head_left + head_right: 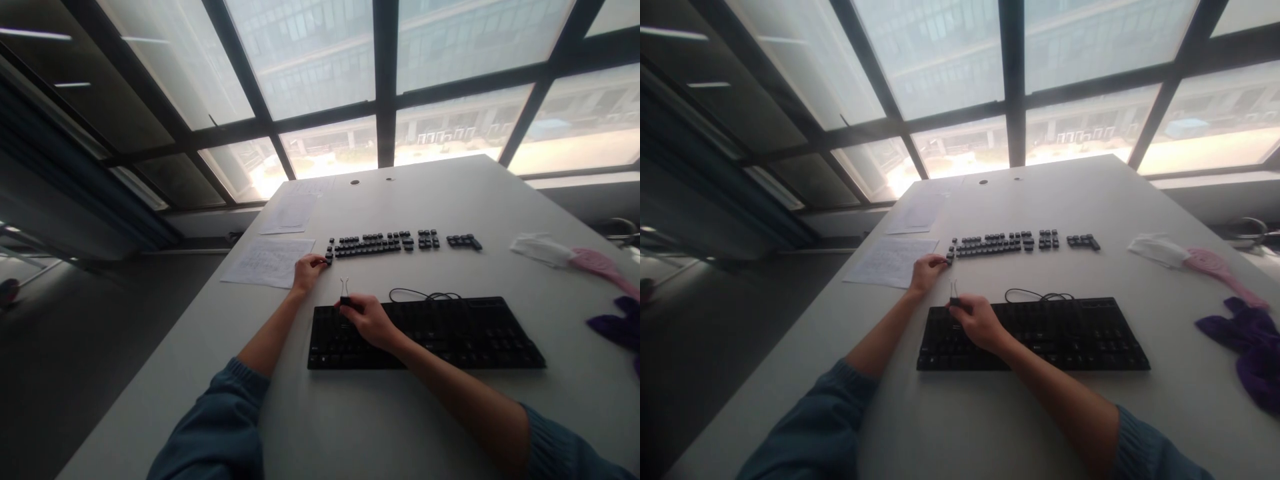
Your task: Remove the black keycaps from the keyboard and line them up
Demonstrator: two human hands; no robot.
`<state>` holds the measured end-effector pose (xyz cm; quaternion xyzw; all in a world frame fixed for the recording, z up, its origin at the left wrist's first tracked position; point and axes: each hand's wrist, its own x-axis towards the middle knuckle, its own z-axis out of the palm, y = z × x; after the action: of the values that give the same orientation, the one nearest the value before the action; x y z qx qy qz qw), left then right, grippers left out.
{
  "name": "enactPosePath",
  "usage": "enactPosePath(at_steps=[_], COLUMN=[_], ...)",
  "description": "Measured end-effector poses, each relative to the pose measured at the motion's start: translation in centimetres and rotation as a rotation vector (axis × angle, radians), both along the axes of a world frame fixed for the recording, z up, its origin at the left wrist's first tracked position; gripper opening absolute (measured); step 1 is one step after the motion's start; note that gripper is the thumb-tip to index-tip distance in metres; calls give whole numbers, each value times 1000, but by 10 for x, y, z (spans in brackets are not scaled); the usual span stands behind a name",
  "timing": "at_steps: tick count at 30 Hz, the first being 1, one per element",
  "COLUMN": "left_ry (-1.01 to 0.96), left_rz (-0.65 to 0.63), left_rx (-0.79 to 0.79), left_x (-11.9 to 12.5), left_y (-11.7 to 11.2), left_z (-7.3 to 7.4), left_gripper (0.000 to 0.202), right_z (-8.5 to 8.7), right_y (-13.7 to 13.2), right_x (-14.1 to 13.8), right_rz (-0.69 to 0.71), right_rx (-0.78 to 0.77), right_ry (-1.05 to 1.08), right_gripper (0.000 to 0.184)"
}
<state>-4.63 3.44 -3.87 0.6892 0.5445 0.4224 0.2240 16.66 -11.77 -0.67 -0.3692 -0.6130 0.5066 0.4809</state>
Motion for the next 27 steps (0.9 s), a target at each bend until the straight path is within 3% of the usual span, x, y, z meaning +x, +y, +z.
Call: enactPosePath(at_steps=[27], left_ry=[4], left_rz=[59], left_rx=[-13], left_x=[4], left_y=[-2], left_z=[1], left_gripper=[21], right_z=[-3], right_y=[-1], right_x=[0], right_rz=[12], right_rx=[-46], right_ry=[26], right_gripper=[22])
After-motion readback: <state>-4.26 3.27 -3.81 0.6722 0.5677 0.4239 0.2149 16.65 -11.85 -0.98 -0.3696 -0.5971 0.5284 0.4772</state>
